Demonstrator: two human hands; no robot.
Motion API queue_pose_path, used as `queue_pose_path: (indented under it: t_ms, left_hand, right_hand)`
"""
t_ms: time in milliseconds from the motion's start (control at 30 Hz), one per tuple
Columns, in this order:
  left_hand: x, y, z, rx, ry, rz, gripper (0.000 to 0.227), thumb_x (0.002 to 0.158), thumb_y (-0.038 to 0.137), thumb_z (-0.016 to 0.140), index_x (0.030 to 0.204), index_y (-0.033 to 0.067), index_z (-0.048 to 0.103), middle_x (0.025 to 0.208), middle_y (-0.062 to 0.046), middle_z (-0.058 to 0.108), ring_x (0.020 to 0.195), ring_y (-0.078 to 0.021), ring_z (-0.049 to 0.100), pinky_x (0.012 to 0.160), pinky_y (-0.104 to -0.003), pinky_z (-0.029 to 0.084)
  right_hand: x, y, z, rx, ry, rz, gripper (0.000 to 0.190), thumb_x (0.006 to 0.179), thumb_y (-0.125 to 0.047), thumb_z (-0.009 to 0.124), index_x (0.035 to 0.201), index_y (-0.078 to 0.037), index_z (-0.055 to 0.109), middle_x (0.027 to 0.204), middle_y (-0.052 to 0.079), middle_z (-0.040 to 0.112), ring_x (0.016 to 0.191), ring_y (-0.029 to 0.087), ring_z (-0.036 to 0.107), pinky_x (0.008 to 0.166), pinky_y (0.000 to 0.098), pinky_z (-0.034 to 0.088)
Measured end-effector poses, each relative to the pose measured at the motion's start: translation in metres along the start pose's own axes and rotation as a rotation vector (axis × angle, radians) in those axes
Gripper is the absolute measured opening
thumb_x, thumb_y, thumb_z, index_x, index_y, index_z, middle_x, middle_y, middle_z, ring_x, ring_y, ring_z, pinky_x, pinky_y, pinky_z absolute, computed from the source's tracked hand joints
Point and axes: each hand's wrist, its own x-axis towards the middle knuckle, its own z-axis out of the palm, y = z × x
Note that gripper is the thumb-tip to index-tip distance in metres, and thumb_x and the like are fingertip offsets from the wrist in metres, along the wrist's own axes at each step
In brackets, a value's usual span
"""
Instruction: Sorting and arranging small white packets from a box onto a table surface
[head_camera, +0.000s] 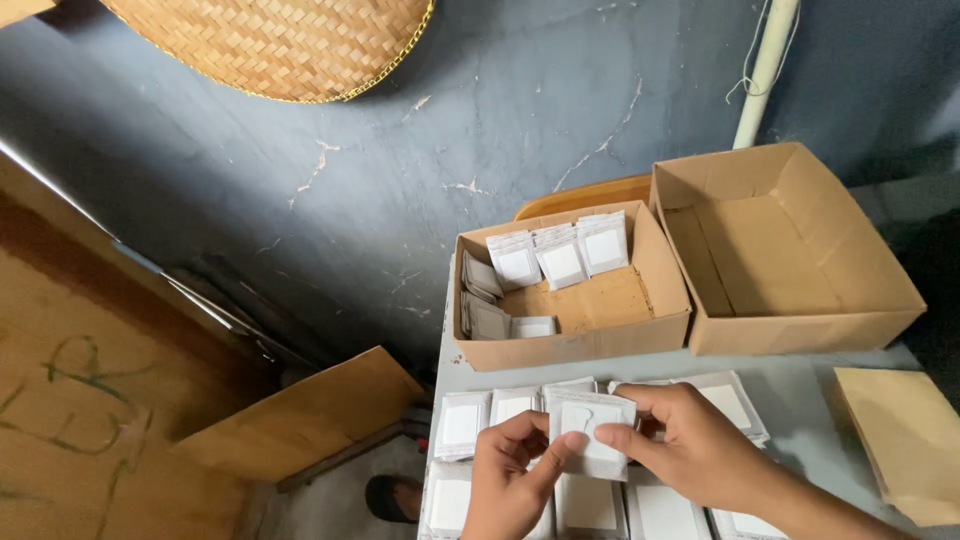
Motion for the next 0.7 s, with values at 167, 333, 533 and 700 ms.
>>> queue_pose_path:
  t_ms: [167, 333, 533, 700]
  left_hand:
    - [-0.028, -0.009, 0.01, -0.145, 0.26, -0.032, 0.014, 0.089, 0.006, 0.08, 0.08, -0.0038, 0.076, 0.07, -0.008, 0.075, 0.065, -0.0108, 0.059, 0.057, -0.026, 0.046]
    - [-0.069, -0.035, -0.002, -0.187, 0.338, -0.065, 0.016, 0.085, 0.005, 0.084, 0.076, -0.0045, 0.075, 0.064, -0.007, 0.069, 0.059, -0.0116, 0.055, 0.053, -0.026, 0.039]
    - [-0.127, -0.067, -0.01, -0.114, 0.607, -0.153, 0.019, 0.07, 0.006, 0.091, 0.085, -0.0047, 0.086, 0.071, -0.017, 0.088, 0.062, -0.0181, 0.074, 0.059, -0.028, 0.057]
    - [-0.163, -0.062, -0.024, -0.088, 0.564, -0.343, 0.033, 0.073, 0.019, 0.09, 0.1, -0.0018, 0.09, 0.083, -0.018, 0.094, 0.074, -0.018, 0.08, 0.071, -0.029, 0.062]
  right_hand:
    - [-0.003, 0.01, 0.008, -0.207, -0.125, -0.061, 0.017, 0.084, -0.03, 0.083, 0.089, -0.018, 0.093, 0.059, -0.008, 0.058, 0.058, 0.005, 0.048, 0.054, 0.0241, 0.043]
    - [-0.009, 0.04, 0.024, -0.281, -0.307, -0.171, 0.05, 0.097, -0.034, 0.085, 0.061, -0.013, 0.056, 0.058, -0.007, 0.039, 0.057, 0.007, 0.038, 0.05, 0.0311, 0.031]
    - [-0.024, 0.034, 0.06, -0.119, -0.392, 0.034, 0.042, 0.095, -0.03, 0.08, 0.063, -0.007, 0.066, 0.052, 0.002, 0.058, 0.052, 0.01, 0.055, 0.049, 0.0281, 0.041]
    - [-0.04, 0.044, 0.093, 0.192, -0.453, 0.292, 0.021, 0.084, -0.008, 0.086, 0.105, -0.003, 0.091, 0.081, 0.001, 0.078, 0.075, 0.008, 0.062, 0.068, 0.0207, 0.046]
